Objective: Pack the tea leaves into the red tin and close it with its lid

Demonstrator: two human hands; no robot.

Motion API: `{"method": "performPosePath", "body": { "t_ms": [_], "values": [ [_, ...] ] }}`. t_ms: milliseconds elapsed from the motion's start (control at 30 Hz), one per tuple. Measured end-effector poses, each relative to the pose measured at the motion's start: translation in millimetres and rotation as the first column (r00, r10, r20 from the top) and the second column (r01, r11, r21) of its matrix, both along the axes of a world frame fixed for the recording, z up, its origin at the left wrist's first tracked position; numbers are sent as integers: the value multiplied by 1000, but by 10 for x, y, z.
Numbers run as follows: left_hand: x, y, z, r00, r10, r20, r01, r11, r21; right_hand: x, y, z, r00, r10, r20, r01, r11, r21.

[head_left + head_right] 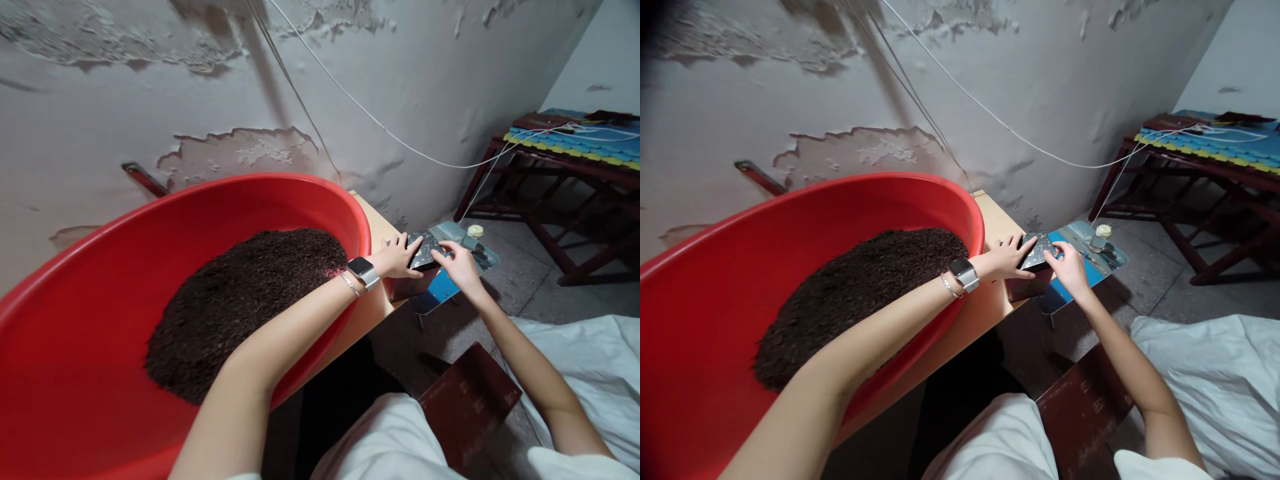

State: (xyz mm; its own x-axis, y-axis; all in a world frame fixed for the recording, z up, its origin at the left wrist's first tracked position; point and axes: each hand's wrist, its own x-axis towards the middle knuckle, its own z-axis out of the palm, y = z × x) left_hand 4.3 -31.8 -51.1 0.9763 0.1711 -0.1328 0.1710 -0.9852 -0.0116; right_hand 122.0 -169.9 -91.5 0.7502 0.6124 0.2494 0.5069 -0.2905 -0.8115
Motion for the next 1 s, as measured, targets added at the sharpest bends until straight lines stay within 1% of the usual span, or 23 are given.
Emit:
{"method": "performPosePath", "body": {
  "t_ms": [33,67,100,133,233,300,367,433,500,600,633,667,700,767,800,833,867,900,1000],
  "values": [
    [22,-2,-25,1000,4,-14,-4,1000,-11,40,-2,-13,992,-49,119,52,999,-17],
    [37,0,-42,1000,7,-27,-8,1000,-24,78,10,-27,980,-83,179,87,996,-15],
    [46,3,-53,999,7,-38,-8,999,-32,113,37,-42,980,-92,177,95,995,-10],
    [50,4,-61,999,8,-42,-10,999,-31,143,80,-58,989,-72,132,75,997,-16],
    [48,-5,-87,999,22,-34,-22,1000,0,193,252,-127,997,41,-64,-45,997,-68],
    [48,-13,-110,999,23,-24,-23,1000,9,197,346,-191,993,68,-100,-77,993,-94],
    [55,-15,-132,999,18,-36,-18,1000,-5,190,391,-264,993,68,-101,-77,994,-83],
    [67,-16,-145,999,18,-48,-19,1000,-16,178,398,-338,988,72,-133,-78,996,-35],
    [80,-19,-146,997,26,-70,-28,999,-27,170,388,-398,976,87,-198,-80,996,39],
    [90,-34,-127,992,40,-119,-45,998,-44,188,360,-441,962,106,-253,-69,986,149],
    [89,-39,-118,991,40,-131,-47,998,-44,208,341,-441,957,138,-257,-93,980,178],
    [88,-43,-108,990,39,-136,-45,998,-40,235,317,-435,945,198,-259,-148,969,199],
    [86,-45,-99,990,35,-138,-40,999,-35,269,287,-425,921,286,-265,-234,949,210],
    [81,-42,-82,989,25,-144,-30,999,-30,347,222,-399,823,483,-299,-434,874,218],
    [80,-36,-76,989,21,-147,-26,999,-33,385,193,-386,766,557,-321,-514,831,214],
    [81,-29,-72,988,18,-151,-23,999,-37,417,169,-375,724,600,-341,-567,799,201],
    [82,-19,-68,988,12,-156,-18,999,-40,441,151,-367,704,616,-353,-594,783,182],
    [84,-9,-66,987,0,-161,-6,999,-40,455,139,-362,701,619,-354,-608,778,156],
    [78,20,-63,980,-78,-182,73,997,-34,436,121,-391,736,619,-274,-626,776,73]
  ]
}}
